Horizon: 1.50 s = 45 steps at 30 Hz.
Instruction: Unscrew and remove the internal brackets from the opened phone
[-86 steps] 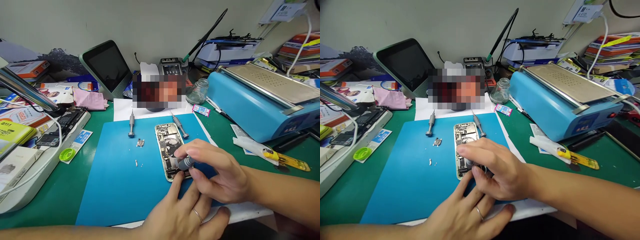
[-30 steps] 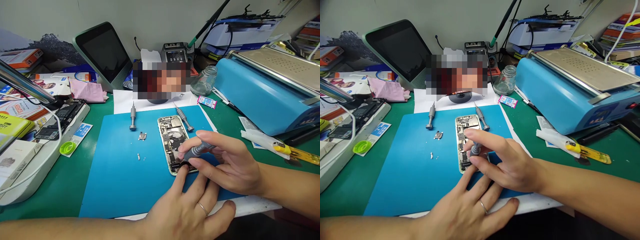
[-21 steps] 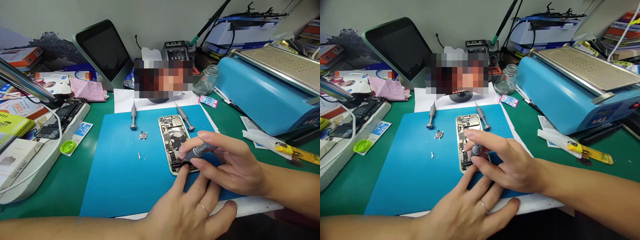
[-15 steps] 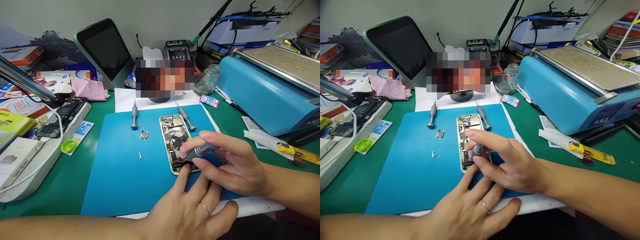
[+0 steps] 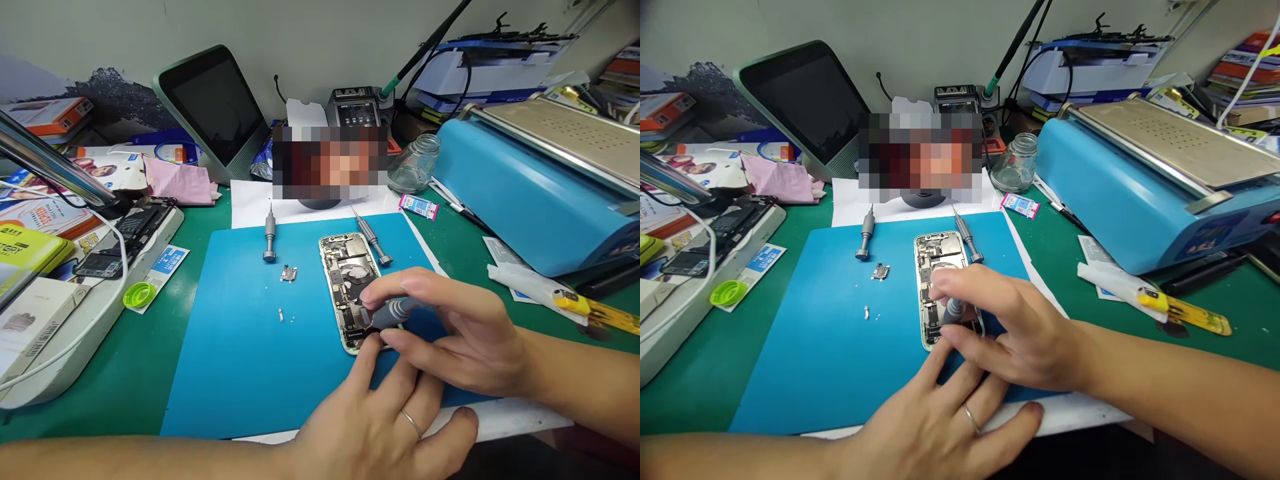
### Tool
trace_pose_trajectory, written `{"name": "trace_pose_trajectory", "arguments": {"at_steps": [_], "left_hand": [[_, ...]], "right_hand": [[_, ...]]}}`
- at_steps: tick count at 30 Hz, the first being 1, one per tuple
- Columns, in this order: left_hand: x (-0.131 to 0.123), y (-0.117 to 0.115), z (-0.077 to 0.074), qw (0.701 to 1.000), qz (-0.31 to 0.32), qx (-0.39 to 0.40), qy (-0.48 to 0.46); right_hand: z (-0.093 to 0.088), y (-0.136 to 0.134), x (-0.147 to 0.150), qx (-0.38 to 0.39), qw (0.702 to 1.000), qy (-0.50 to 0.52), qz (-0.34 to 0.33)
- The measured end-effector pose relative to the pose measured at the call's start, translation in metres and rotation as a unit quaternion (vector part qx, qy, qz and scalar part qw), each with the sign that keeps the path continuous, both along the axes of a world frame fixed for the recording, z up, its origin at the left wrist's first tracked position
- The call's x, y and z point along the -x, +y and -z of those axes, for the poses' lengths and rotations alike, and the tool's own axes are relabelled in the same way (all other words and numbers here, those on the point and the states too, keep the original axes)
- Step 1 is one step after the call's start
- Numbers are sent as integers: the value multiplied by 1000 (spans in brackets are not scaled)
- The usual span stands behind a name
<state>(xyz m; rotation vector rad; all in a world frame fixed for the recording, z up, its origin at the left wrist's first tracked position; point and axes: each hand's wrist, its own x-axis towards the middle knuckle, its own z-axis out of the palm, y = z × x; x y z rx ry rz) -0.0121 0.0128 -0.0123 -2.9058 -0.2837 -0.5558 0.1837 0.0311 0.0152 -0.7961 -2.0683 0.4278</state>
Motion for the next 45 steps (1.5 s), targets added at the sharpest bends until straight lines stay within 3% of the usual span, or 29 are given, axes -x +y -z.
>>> {"name": "trace_pose_trajectory", "arguments": {"at_steps": [10,16,22,32,39,45], "left_hand": [[-1,-1,5,999,-5,8,-34],[-1,0,4,999,-5,-4,-42],[-1,0,4,999,1,9,-31],[1,-1,0,1000,8,15,19],[1,2,-3,1000,5,22,21],[1,1,-3,999,9,26,22]], "right_hand": [[-5,-3,3,-29,999,-16,9],[-2,-5,3,15,1000,5,16],[-3,-3,2,-27,1000,-13,-10],[2,-2,1,7,1000,2,-9],[4,-3,4,85,994,67,13],[1,-5,6,83,993,81,18]]}}
